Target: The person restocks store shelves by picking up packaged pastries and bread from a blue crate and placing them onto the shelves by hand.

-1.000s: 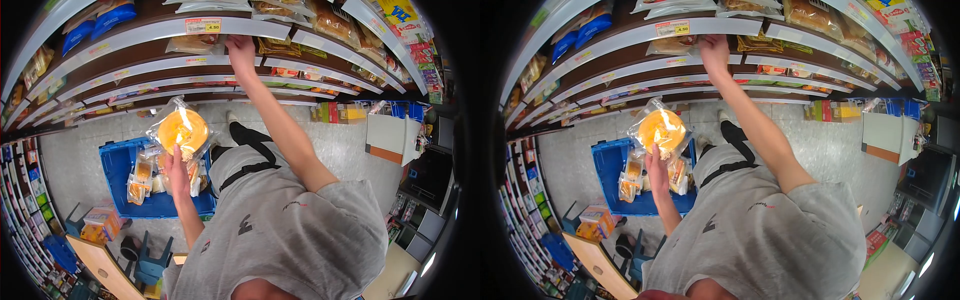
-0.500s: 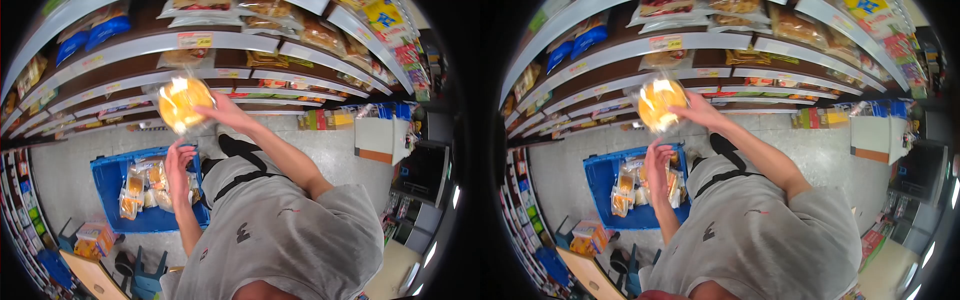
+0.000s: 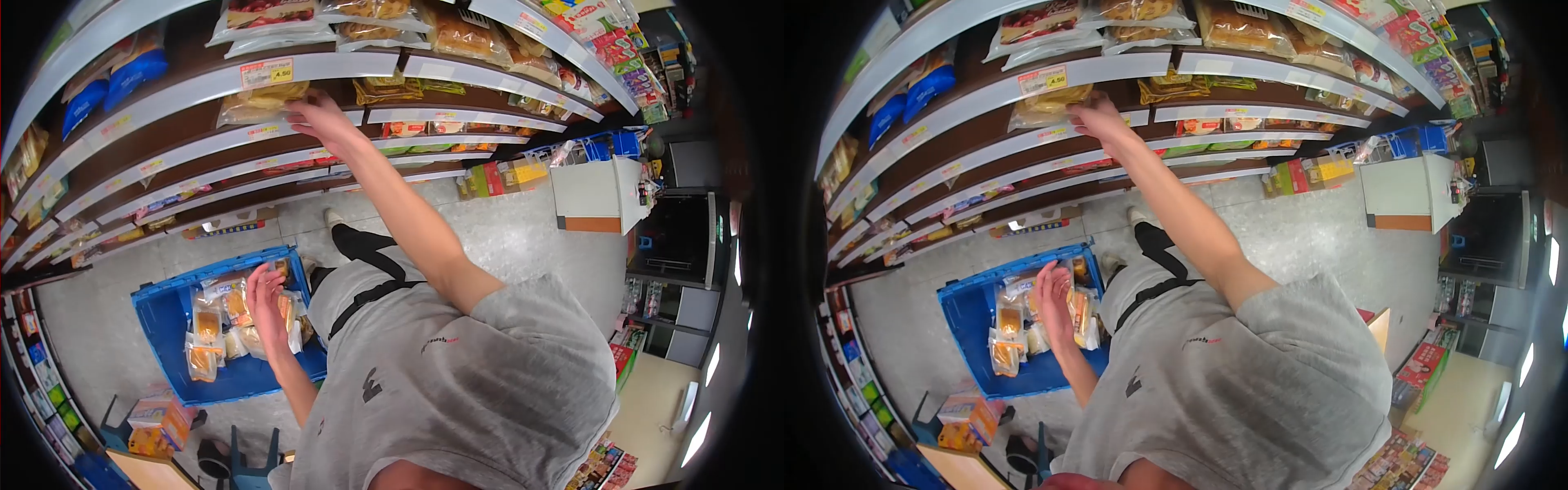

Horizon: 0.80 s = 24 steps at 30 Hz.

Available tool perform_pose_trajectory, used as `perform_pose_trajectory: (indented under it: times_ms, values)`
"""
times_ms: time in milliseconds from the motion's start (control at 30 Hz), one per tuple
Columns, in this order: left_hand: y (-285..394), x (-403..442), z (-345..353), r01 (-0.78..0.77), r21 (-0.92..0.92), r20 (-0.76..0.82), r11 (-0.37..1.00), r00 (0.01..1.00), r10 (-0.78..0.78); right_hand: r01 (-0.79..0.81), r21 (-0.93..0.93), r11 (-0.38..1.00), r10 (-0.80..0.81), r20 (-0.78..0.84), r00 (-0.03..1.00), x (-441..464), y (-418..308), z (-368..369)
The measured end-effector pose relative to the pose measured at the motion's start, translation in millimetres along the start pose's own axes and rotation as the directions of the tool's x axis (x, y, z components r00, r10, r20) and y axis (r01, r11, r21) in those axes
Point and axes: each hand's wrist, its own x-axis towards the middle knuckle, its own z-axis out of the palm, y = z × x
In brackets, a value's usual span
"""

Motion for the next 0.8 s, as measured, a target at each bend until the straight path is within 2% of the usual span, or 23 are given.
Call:
perform_pose_trajectory:
  times_ms: [33, 167, 233, 267, 367, 400, 467, 533, 600, 633, 667, 700, 733, 800]
  values:
    - [-2.0, 0.3, -3.7, 0.006, -0.008, -0.009, 1.0, 1.0, -0.006, 0.019, -0.054, 0.998, -0.019, -0.008, 1.0, -4.6, 1.2, -0.6]
    - [-10.5, 8.1, -14.1, 0.025, 0.004, -0.008, 1.0, 1.0, -0.025, -0.057, 0.008, 0.998, 0.058, -0.105, 0.993, 1.4, 1.0, -1.6]
    - [-16.8, 11.9, -19.6, 0.038, 0.046, -0.014, 0.998, 0.999, -0.037, 0.054, -0.117, 0.992, -0.077, -0.201, 0.976, 15.9, 3.6, -0.3]
    - [-20.3, 14.6, -22.7, 0.038, 0.052, 0.002, 0.998, 0.999, -0.038, 0.062, -0.115, 0.991, -0.086, -0.215, 0.973, 19.1, 4.0, 0.4]
    - [-25.0, 19.8, -33.0, 0.047, 0.031, 0.02, 0.998, 0.999, -0.048, 0.19, -0.429, 0.883, -0.278, -0.153, 0.948, 26.9, 2.4, 12.3]
    - [-25.8, 25.9, -38.6, 0.044, 0.037, 0.024, 0.998, 0.999, -0.045, 0.194, -0.424, 0.885, -0.282, -0.157, 0.946, 28.8, 1.6, 13.7]
    - [-45.1, 33.0, -44.4, 0.029, 0.023, -0.013, 0.999, 1.0, -0.028, 0.153, -0.392, 0.907, -0.168, -0.005, 0.986, 30.9, 3.6, 8.5]
    - [-78.8, 45.8, -66.6, 0.054, -0.004, -0.056, 0.999, 0.997, -0.054, 0.177, -0.237, 0.955, -0.182, 0.002, 0.983, 15.0, 8.1, -1.4]
    - [-118.1, 50.2, -84.8, 0.179, -0.028, -0.18, 0.983, 0.967, -0.181, 0.18, -0.278, 0.944, -0.169, 0.063, 0.984, -16.6, 13.3, -21.6]
    - [-142.0, 45.8, -89.3, 0.154, -0.06, -0.237, 0.986, 0.958, -0.164, 0.124, -0.321, 0.939, -0.099, 0.093, 0.991, -38.4, 12.0, -28.2]
    - [-163.5, 41.1, -100.9, 0.12, -0.086, -0.328, 0.989, 0.934, -0.142, 0.061, -0.45, 0.891, -0.003, 0.129, 0.992, -51.7, 8.8, -27.3]
    - [-186.3, 34.5, -114.9, 0.079, -0.14, -0.371, 0.987, 0.92, -0.126, 0.004, -0.521, 0.854, 0.131, 0.222, 0.966, -65.7, 14.1, -37.8]
    - [-205.1, 25.3, -122.8, 0.04, -0.178, -0.394, 0.983, 0.913, -0.108, -0.091, -0.541, 0.836, 0.259, 0.242, 0.935, -73.7, 37.5, -59.4]
    - [-216.9, 15.0, -126.9, 0.179, -0.192, -0.524, 0.965, 0.812, -0.255, -0.201, -0.654, 0.729, 0.492, 0.298, 0.818, -93.0, 80.1, -105.4]
